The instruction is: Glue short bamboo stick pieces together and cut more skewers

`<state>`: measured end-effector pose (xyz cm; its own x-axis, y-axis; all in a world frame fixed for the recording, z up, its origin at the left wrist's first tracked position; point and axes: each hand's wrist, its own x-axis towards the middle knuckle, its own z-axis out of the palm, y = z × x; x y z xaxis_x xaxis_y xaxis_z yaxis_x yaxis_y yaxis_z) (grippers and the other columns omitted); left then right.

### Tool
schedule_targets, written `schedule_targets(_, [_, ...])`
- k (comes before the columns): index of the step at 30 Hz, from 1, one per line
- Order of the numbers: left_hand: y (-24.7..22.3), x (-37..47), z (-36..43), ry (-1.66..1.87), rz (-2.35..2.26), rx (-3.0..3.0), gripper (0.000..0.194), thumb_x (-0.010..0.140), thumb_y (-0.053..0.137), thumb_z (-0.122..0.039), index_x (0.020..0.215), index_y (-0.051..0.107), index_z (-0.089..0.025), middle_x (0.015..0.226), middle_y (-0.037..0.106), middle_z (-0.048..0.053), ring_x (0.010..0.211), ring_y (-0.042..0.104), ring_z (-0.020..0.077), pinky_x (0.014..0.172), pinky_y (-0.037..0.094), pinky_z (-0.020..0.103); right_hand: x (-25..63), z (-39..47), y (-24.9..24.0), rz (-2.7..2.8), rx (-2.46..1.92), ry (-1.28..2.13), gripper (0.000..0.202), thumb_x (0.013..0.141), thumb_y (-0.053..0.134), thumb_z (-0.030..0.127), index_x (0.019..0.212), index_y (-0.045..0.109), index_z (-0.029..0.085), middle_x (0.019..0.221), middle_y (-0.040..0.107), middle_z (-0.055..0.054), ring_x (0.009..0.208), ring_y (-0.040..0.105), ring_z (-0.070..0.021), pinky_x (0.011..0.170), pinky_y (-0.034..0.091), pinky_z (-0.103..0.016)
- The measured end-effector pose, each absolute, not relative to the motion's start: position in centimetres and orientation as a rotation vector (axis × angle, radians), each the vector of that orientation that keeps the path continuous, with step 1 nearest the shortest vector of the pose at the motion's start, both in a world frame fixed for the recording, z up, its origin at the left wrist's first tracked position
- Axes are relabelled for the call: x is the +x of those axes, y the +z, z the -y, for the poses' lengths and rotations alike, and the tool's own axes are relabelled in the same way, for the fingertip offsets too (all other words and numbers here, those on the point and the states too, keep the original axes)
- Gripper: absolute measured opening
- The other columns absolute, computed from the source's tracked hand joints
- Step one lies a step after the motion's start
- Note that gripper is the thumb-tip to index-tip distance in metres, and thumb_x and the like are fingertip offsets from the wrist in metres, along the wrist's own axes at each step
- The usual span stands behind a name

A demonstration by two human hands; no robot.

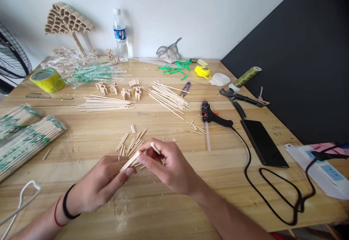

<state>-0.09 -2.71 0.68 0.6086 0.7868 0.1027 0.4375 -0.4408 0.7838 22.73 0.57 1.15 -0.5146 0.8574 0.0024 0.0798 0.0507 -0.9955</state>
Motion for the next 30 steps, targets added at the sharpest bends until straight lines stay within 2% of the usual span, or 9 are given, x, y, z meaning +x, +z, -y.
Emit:
schedule_targets(7, [0.77,-0.39,3.14,0.574,-0.963,1.995,0.047,0.114,0.035,-0.038,0.092,0.071,-0.018,0.077,0.070,0.004,0.070,0.064,0.0170,0.069,0.051,0.026,22.63,-0.77,1.15,1.662,-0.924,1.666,0.026,0.096,0.071,0.039,0.109,0.071,0.016,0.070,0.058,0.005,0.060,0.044,-0.0102,0.054,0.035,-0.024])
schedule_targets(11, [0.83,-0.43,3.11,0.545,-0.956,1.968,0.047,0.114,0.035,-0.038,0.094,0.074,-0.019,0.078,0.071,0.004,0.073,0.067,0.0171,0.073,0.052,0.025,22.60,-0.81,1.07,1.692,-0.926,1.655,0.025,0.097,0.071,0.040,0.097,0.071,0.016,0.066,0.053,0.005,0.059,0.042,-0.0101,0.053,0.034,-0.024])
schedule_targets(16, [0.93,-0.18,2.80,0.580,-0.941,1.995,0.047,0.114,0.037,-0.039,0.093,0.073,-0.018,0.079,0.071,0.005,0.073,0.067,0.0178,0.070,0.052,0.026,22.62,-0.68,0.86,1.705,-0.926,1.616,0.023,0.098,0.070,0.039,0.092,0.069,0.017,0.068,0.054,0.004,0.060,0.043,-0.0100,0.054,0.034,-0.024])
schedule_targets(24, [0.56,-0.45,2.77,0.558,-0.938,2.026,0.047,0.114,0.035,-0.035,0.089,0.072,-0.018,0.073,0.067,0.005,0.071,0.066,0.0182,0.070,0.051,0.027,22.49,-0.66,0.72,1.648,-0.895,1.642,0.021,0.098,0.069,0.037,0.103,0.071,0.017,0.075,0.059,0.003,0.064,0.051,-0.0102,0.057,0.041,-0.022])
schedule_targets(30, [0.86,-0.35,2.76,0.533,-0.996,1.978,0.046,0.112,0.039,-0.034,0.076,0.061,-0.019,0.071,0.062,0.002,0.065,0.058,0.0146,0.065,0.045,0.025,22.49,-0.57,0.53,1.662,-0.908,1.567,0.023,0.101,0.065,0.039,0.096,0.070,0.016,0.072,0.058,0.003,0.061,0.048,-0.0099,0.055,0.038,-0.024])
